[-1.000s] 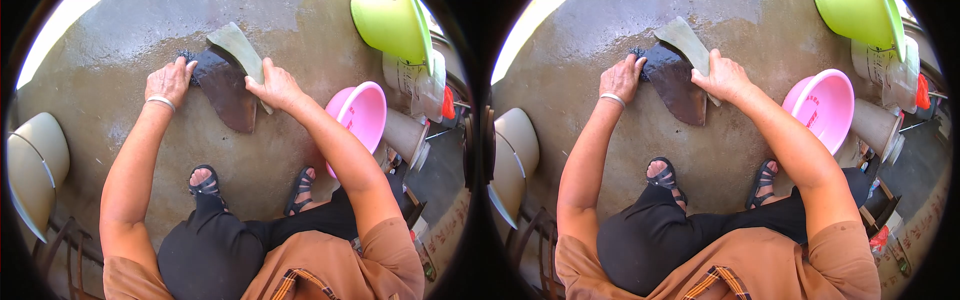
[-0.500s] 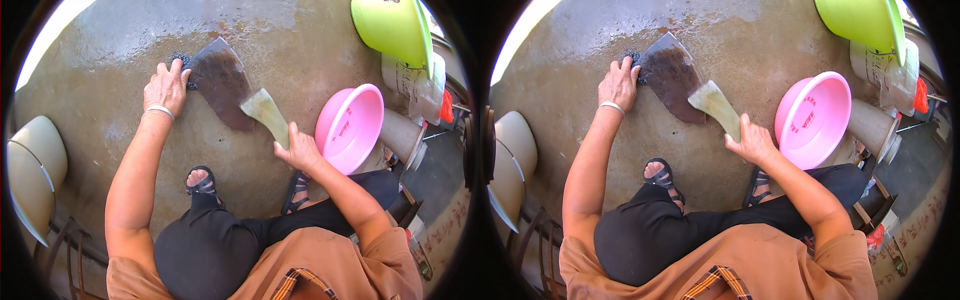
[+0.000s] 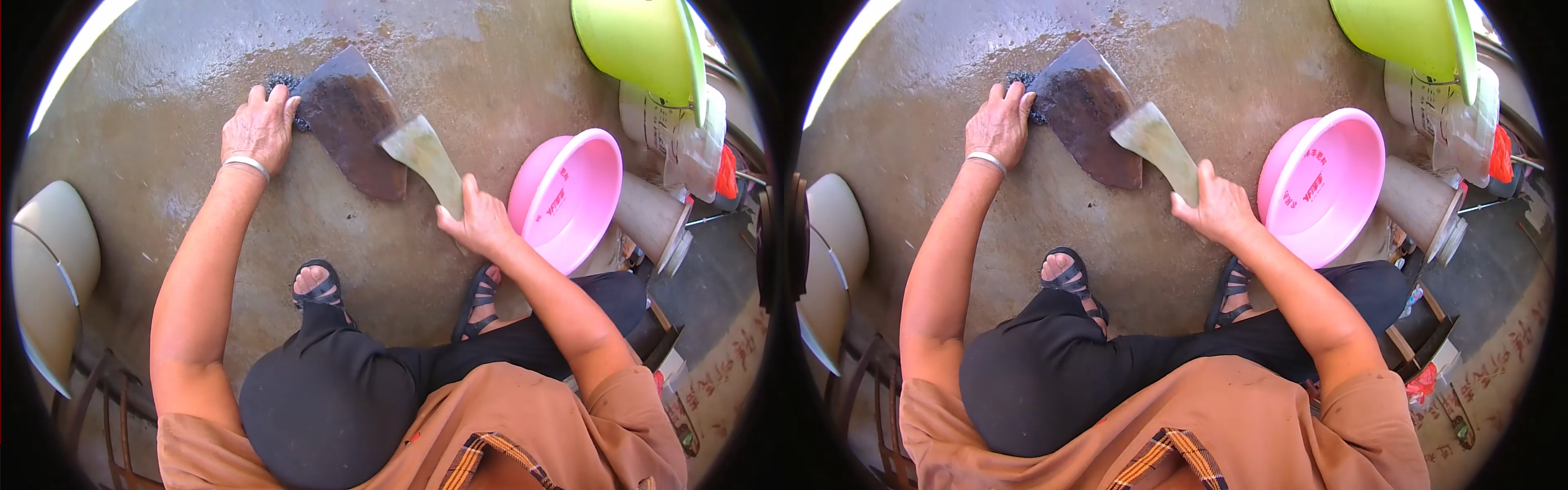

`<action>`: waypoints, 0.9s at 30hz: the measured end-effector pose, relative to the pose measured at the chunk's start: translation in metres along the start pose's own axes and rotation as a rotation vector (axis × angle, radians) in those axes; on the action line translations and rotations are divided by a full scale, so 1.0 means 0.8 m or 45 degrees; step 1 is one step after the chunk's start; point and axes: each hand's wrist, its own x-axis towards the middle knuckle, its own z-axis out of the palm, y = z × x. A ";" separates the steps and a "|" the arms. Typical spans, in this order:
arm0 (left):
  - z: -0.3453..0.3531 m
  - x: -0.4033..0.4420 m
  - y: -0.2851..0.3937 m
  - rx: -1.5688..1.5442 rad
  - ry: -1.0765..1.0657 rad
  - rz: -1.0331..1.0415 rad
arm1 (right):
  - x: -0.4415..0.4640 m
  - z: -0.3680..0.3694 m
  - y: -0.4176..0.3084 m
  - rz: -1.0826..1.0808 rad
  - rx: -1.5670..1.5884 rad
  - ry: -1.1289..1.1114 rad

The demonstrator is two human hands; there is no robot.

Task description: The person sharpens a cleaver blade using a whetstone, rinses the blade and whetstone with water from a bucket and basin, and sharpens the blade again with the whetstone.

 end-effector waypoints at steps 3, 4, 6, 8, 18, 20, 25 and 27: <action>0.002 0.004 0.000 -0.021 -0.007 0.076 | -0.019 0.006 0.009 0.064 0.044 -0.046; 0.002 0.003 -0.001 -0.029 -0.006 0.090 | -0.014 0.003 0.003 0.090 0.017 -0.071; 0.003 0.004 -0.005 -0.020 0.023 0.076 | 0.035 -0.019 -0.025 0.041 -0.012 0.031; 0.002 0.002 -0.001 -0.005 0.022 0.067 | 0.096 -0.047 -0.059 -0.043 -0.018 0.124; 0.003 0.001 -0.001 -0.065 0.058 0.050 | -0.022 0.000 0.006 0.078 -0.057 -0.084; 0.005 -0.003 -0.001 -0.086 0.055 0.046 | 0.020 -0.017 -0.012 0.057 -0.072 -0.029; 0.002 -0.004 0.005 -0.021 0.026 0.048 | 0.124 -0.071 -0.073 -0.106 -0.043 0.142; -0.001 -0.001 0.004 -0.026 0.044 -0.008 | 0.102 -0.057 -0.049 -0.167 -0.005 0.180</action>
